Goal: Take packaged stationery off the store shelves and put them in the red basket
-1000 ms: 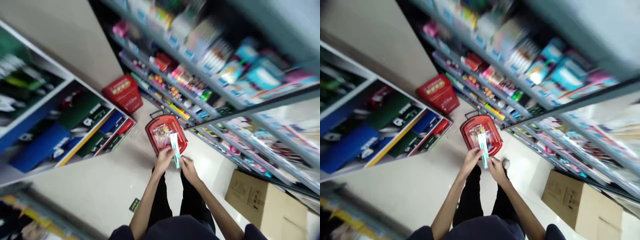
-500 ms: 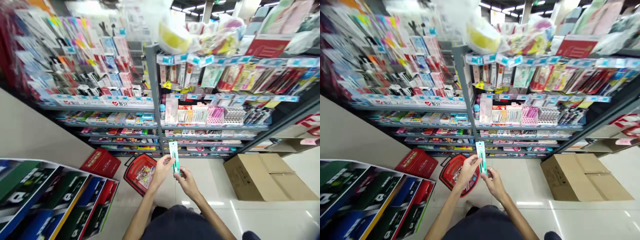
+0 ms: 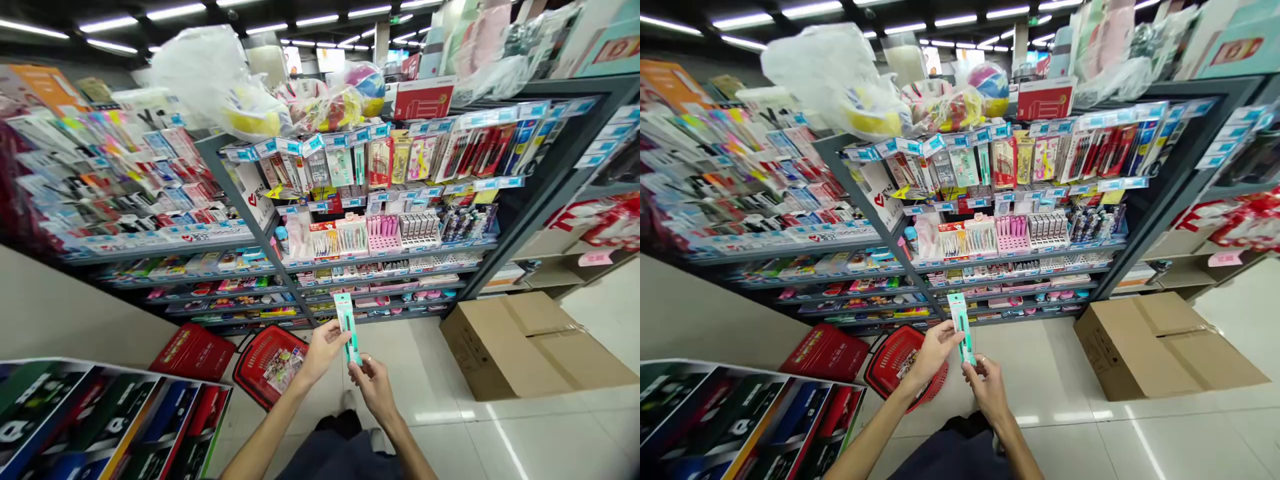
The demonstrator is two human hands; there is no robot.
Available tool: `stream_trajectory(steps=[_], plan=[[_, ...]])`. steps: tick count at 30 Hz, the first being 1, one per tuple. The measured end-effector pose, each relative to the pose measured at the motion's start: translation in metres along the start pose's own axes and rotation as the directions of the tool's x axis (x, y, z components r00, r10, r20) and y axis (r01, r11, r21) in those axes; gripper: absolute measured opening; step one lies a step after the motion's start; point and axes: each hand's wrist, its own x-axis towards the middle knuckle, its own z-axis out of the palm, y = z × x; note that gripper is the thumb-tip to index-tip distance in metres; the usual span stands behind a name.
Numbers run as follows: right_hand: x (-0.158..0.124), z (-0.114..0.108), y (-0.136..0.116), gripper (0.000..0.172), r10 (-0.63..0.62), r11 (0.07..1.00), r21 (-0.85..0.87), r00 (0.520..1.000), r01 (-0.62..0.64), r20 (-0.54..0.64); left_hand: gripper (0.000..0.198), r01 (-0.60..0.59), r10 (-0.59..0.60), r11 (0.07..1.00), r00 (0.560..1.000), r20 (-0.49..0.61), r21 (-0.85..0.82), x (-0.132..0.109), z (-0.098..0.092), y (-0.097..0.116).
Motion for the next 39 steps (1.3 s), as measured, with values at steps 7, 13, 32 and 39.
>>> stream_trajectory(steps=[7, 13, 32, 39], plan=[[0.054, -0.023, -0.02, 0.037, -0.067, 0.992, -0.108, 0.997, 0.064, -0.026, 0.037, -0.107, 0.108, 0.994, 0.992, 0.064, -0.021, 0.067, 0.005, 0.006], [0.171, -0.065, -0.13, 0.036, -0.315, 0.915, -0.304, 0.94, 0.265, -0.13, 0.033, -0.293, 0.292, 0.956, 0.954, 0.064, 0.019, 0.156, -0.008, 0.068], [0.487, -0.113, -0.232, 0.027, -0.589, 0.808, 0.0, 0.808, 0.589, -0.036, 0.037, -0.613, 0.536, 0.79, 0.709, -0.459, -0.024, 0.424, 0.053, 0.175], [0.555, -0.102, -0.245, 0.029, -0.615, 0.785, 0.013, 0.782, 0.619, -0.104, 0.032, -0.689, 0.572, 0.722, 0.544, -0.614, 0.062, 0.487, 0.062, 0.192]])
